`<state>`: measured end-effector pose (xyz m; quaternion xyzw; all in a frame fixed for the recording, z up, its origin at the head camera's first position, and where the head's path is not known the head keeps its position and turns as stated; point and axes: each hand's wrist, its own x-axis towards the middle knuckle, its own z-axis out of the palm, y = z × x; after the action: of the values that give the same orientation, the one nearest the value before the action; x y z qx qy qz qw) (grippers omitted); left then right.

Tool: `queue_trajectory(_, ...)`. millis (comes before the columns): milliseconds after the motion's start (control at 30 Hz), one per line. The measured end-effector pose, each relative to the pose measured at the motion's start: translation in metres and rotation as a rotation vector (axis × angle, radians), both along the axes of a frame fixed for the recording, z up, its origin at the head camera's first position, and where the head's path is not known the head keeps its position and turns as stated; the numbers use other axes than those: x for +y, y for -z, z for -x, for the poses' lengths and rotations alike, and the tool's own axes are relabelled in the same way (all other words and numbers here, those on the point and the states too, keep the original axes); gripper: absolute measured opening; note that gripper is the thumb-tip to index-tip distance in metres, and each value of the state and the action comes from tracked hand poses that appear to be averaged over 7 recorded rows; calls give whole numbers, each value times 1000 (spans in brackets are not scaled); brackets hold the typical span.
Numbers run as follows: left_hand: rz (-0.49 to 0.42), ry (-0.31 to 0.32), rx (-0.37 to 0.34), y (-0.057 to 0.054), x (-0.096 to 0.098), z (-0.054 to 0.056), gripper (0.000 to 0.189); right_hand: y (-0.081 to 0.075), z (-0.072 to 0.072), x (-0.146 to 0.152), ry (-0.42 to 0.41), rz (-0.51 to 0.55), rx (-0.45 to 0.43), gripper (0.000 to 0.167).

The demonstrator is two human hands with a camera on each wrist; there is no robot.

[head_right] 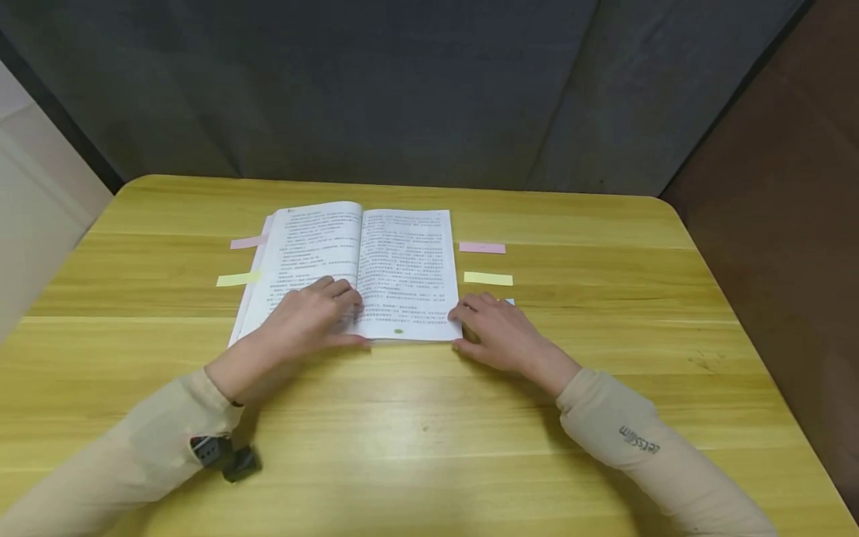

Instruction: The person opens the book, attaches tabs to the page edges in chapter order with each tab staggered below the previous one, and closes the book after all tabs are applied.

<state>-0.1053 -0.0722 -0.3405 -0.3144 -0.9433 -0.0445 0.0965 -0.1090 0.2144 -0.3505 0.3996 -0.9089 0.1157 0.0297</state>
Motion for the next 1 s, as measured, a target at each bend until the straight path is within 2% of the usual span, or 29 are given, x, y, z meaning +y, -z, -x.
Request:
queue_trajectory(233,-45,34,33,0,-8,-4,59,0,0,0,4,-4,-9,33)
queue_trajectory(433,-72,71,56,2,-14,-12,52,-1,0,0,-5,4,4,34)
queue_trajectory(667,-133,59,113,3,-16,-21,59,-2,1,1,-9,4,-2,33)
queue_trajectory(833,-165,55,214,2,-18,-23,72,-2,1,0,-8,3,0,33)
queue_trajectory(1000,-60,83,348,-2,-22,-22,89,-3,1,0,3,-5,-12,32)
